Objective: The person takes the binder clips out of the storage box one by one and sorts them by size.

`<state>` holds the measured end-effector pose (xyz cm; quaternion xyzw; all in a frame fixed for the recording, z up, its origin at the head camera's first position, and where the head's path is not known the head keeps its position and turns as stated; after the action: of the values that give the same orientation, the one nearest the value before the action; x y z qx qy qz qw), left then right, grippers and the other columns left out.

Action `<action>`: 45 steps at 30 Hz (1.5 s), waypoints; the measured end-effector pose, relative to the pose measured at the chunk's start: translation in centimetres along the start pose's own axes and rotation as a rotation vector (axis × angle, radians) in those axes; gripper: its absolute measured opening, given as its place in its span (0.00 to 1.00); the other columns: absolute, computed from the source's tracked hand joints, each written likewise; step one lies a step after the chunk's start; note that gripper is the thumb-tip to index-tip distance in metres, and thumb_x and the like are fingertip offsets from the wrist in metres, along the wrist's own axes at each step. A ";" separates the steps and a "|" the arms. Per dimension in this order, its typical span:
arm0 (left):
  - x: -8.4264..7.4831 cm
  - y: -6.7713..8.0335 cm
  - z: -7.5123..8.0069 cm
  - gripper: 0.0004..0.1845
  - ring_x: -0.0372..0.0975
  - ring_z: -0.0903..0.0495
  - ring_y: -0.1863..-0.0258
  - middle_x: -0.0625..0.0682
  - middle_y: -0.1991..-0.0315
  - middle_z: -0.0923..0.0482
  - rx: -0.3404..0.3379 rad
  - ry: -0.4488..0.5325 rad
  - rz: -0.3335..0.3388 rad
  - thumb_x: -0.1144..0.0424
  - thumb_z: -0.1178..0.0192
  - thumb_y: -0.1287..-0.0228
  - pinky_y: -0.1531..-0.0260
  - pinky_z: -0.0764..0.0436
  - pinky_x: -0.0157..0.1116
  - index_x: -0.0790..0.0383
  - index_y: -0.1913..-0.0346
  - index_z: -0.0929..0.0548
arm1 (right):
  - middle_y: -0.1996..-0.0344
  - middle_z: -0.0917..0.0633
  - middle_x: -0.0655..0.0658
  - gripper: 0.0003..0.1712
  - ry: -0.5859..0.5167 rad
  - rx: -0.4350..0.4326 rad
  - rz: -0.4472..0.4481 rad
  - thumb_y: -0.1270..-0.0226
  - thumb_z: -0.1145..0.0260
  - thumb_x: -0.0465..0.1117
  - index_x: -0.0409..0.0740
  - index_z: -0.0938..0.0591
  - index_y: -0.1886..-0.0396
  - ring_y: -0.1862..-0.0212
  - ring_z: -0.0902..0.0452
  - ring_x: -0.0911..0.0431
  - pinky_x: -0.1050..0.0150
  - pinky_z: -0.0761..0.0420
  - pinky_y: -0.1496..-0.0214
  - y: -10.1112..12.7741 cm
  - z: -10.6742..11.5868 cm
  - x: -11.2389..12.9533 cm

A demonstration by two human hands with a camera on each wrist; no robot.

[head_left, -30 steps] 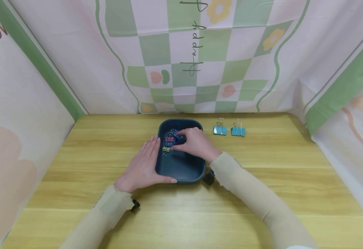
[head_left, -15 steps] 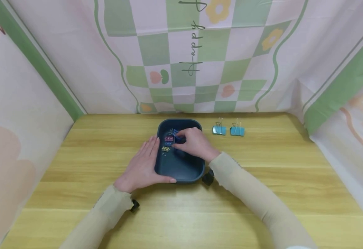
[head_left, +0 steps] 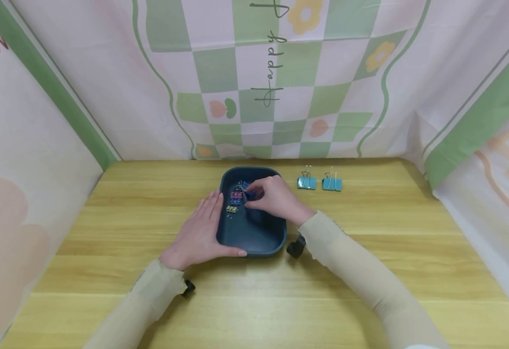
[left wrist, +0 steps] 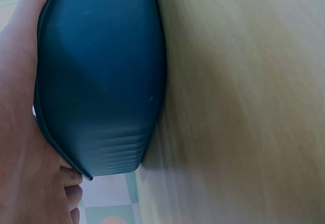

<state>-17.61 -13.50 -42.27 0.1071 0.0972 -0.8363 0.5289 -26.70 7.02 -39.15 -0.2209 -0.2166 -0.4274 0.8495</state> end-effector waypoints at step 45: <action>-0.1 0.0 -0.2 0.80 0.44 0.67 0.20 0.59 0.18 0.66 -0.021 0.004 -0.005 0.08 0.51 0.63 0.24 0.59 0.42 0.67 0.18 0.60 | 0.62 0.11 0.47 0.20 -0.069 -0.206 -0.082 0.47 0.17 0.42 0.43 0.11 0.55 0.59 0.15 0.50 0.52 0.16 0.52 4.4 9.2 -2.2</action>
<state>-17.53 -13.37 -42.39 0.1031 0.1073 -0.8362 0.5278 -25.94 15.97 -33.78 -0.3126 -0.2095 -0.4742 0.7960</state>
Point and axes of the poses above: each hand's wrist, its own y-axis away from the middle knuckle, its own z-axis out of the back of the hand, x = y × z, the point moved 3 cm from there along -y, towards the middle knuckle
